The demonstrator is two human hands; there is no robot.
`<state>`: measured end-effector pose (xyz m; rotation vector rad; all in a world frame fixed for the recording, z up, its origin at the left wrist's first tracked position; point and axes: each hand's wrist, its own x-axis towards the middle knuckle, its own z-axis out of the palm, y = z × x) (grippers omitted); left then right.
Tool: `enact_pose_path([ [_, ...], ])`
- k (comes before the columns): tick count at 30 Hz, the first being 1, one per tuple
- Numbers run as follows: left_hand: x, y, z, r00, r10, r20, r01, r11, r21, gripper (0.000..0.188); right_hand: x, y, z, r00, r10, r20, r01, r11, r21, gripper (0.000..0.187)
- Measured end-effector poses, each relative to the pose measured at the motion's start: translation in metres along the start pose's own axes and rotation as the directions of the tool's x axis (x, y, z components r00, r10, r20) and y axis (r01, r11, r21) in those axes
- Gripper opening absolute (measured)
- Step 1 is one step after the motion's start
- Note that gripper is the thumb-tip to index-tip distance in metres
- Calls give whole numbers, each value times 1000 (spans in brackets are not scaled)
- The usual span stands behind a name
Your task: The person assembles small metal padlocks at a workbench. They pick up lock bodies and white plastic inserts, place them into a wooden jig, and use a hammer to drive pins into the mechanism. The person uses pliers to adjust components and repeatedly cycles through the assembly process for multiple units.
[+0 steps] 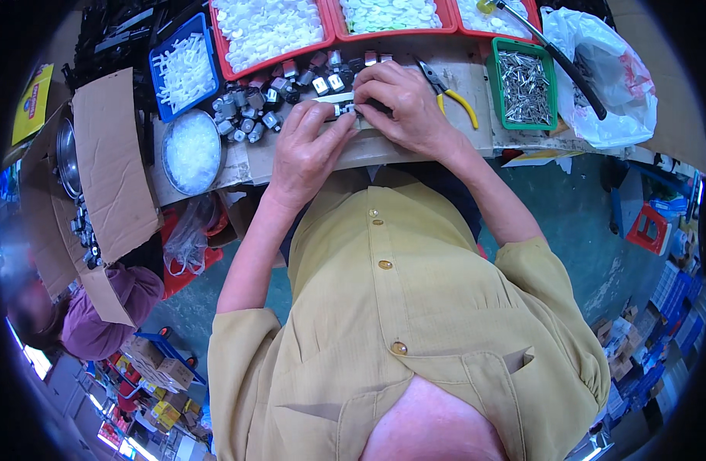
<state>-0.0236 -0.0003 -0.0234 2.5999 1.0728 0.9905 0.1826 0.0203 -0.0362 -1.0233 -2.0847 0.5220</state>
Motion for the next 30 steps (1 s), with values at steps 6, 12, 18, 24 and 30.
enact_pose_path([
  [6, -1, 1, 0, 999, -35, -18, 35, 999, -31, 28, 1, -2, 1, 1000, -19, -14, 18, 998, -52, 12],
  [12, -5, -3, 1, 998, -39, -42, 36, 996, -78, 28, 1, -8, 1, 1000, -16, 12, 18, 991, -136, 12],
  [18, 1, -2, -1, 1000, -7, 1, 7, 997, -71, 25, 4, -5, -6, 996, -5, 85, 17, 989, -145, 12],
  [24, 5, -5, -4, 998, 36, 59, -34, 999, -41, 23, -3, -2, -60, 997, 8, -72, -19, 988, -156, 11],
  [30, 26, -4, -18, 991, 19, 132, -16, 999, -30, 19, -60, 25, -148, 913, 330, -242, -408, 770, -491, 12],
])
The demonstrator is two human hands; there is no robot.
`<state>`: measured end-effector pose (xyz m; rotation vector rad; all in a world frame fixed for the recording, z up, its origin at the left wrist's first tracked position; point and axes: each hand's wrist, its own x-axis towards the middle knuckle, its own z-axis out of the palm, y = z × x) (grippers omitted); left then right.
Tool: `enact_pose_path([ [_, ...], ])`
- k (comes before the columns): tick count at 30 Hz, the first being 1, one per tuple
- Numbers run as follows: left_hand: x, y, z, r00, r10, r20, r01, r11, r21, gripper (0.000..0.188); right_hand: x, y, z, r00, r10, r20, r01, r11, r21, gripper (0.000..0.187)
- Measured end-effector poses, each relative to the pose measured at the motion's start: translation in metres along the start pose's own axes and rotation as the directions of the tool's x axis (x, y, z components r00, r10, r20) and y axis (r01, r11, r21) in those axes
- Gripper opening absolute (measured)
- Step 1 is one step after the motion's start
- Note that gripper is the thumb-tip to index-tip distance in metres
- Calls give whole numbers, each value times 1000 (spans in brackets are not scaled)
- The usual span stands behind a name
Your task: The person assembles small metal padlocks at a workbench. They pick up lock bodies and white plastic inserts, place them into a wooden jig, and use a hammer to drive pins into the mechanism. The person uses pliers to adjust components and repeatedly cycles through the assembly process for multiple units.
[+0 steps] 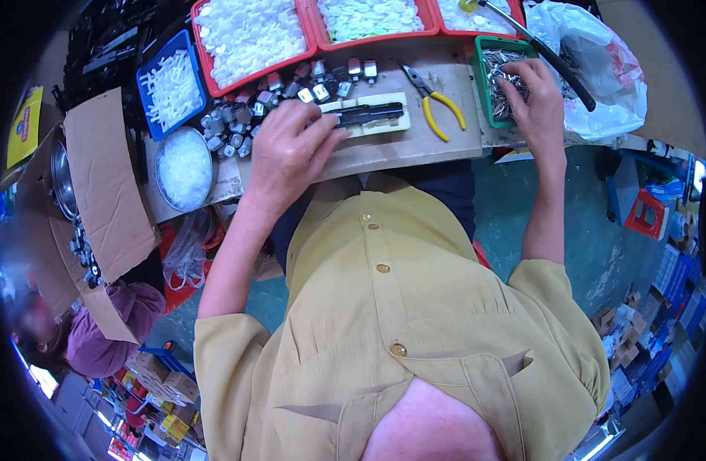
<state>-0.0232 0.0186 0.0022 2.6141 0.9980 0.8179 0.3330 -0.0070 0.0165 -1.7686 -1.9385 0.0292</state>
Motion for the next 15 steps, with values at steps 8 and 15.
enact_pose_path([
  [8, 106, -35, 25, 994, 90, -65, -87, 995, 41, 13, -5, 17, 8, 995, 61, 74, -58, 998, -33, 10],
  [15, 153, -58, 69, 991, 121, 60, -120, 993, -14, 14, -8, 11, -2, 988, 153, 25, -155, 982, 105, 8],
])
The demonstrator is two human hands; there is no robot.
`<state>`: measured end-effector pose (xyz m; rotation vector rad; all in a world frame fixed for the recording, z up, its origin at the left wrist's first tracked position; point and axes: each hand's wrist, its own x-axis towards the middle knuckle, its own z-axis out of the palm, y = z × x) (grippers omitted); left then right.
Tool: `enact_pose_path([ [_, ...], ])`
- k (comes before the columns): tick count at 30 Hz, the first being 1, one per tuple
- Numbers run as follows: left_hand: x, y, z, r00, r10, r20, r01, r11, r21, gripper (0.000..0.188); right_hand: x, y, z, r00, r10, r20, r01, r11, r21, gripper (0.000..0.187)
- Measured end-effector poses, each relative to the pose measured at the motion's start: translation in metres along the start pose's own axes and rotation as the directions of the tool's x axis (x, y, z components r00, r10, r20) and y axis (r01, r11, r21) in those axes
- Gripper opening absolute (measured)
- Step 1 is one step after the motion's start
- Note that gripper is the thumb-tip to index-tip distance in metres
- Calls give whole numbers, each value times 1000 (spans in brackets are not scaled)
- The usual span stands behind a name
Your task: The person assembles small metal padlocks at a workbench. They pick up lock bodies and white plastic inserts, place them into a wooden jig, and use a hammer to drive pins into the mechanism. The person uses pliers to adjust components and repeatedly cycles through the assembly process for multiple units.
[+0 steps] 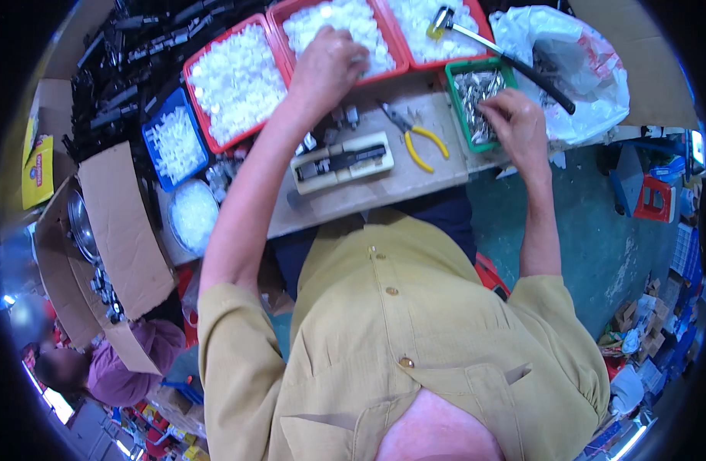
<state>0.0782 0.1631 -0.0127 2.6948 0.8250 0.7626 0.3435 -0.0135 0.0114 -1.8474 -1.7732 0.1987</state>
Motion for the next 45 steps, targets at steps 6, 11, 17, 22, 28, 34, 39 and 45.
enact_pose_path([
  [6, 8, 1, -5, 999, 22, 33, -21, 999, -32, 7, 10, -24, -18, 997, 1, -73, 9, 991, 134, 9],
  [11, 7, 1, -7, 998, 65, -2, -65, 998, -9, 8, 16, -93, -77, 947, -255, -197, 286, 947, 148, 11],
  [17, -9, 18, -29, 999, 2, -53, 1, 999, 53, 4, 12, -159, -138, 670, -626, -399, 724, 670, 164, 17],
  [22, -26, 30, -42, 986, -7, -169, 10, 1000, 15, 6, 13, -156, -175, 465, -710, -529, 858, 508, 73, 15],
  [28, -38, 45, -67, 985, 17, -172, -6, 998, 61, 8, 4, -168, -185, 475, -690, -547, 865, 481, 143, 13],
  [34, -37, 62, -72, 975, -40, -218, 35, 999, -27, 8, -5, -174, -189, 463, -699, -545, 871, 473, 133, 12],
  [39, -59, 69, -77, 960, -107, -260, 113, 993, 11, 12, -4, -190, -171, 583, -618, -528, 803, 539, 256, 11],
  [45, -67, 80, -61, 876, -420, -235, 251, 816, -521, 7, -21, -187, -102, 964, -83, -254, 212, 816, 537, 10],
])
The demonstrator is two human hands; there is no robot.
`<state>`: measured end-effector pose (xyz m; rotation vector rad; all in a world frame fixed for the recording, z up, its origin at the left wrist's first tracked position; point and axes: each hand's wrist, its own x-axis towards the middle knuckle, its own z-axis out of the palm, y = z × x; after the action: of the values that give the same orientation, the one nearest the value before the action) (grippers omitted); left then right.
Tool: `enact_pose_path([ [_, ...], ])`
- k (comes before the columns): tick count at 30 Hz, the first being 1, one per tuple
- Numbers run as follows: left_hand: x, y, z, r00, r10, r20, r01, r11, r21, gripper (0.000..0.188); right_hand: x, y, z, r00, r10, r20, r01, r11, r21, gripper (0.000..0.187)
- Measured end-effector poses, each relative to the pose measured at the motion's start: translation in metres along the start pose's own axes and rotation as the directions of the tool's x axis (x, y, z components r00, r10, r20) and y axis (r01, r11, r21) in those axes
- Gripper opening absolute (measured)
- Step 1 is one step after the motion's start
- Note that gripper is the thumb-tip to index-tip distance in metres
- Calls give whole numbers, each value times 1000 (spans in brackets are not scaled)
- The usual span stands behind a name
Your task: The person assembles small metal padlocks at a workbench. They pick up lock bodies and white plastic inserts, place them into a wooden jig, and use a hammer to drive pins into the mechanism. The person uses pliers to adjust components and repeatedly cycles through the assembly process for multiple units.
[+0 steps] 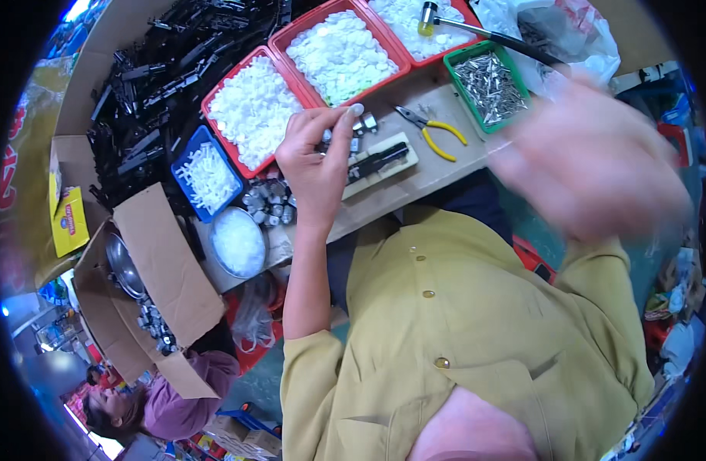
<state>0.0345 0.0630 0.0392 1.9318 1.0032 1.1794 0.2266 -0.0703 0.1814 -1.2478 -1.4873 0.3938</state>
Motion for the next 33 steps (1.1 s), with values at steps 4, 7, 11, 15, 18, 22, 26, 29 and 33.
enact_pose_path([
  [4, -26, -4, 1, 950, -311, -40, 289, 917, -276, 9, 0, 111, 44, 986, -94, 136, 79, 991, 110, 11],
  [7, -36, 1, 2, 910, -415, -2, 386, 847, -366, 9, -19, 132, 73, 983, 75, 167, -103, 980, 172, 12],
  [11, -46, -2, 4, 901, -433, 20, 418, 855, -306, 10, -29, 136, 89, 982, 107, 158, -138, 971, 194, 12],
  [15, -47, 6, 11, 914, -406, -7, 380, 861, -338, 7, -32, 143, 97, 995, 12, 104, -31, 981, 189, 14],
  [18, -49, 6, 11, 927, -374, -15, 353, 886, -301, 7, -32, 143, 97, 995, -12, 102, -9, 981, 196, 15],
  [22, -48, 8, 11, 936, -351, -20, 330, 896, -296, 6, -33, 141, 97, 995, -18, 100, 2, 986, 166, 15],
  [26, -49, 6, 11, 936, -351, -20, 330, 896, -298, 6, -34, 142, 101, 992, -96, 83, 89, 993, 82, 18],
  [29, -51, 1, 9, 936, -351, -26, 325, 891, -318, 5, -33, 138, 103, 955, -281, 92, 290, 951, -109, 23],
  [33, -53, 0, 5, 947, -315, -55, 289, 916, -278, 5, -34, 138, 105, 877, -459, 143, 481, 838, -260, 29],
])
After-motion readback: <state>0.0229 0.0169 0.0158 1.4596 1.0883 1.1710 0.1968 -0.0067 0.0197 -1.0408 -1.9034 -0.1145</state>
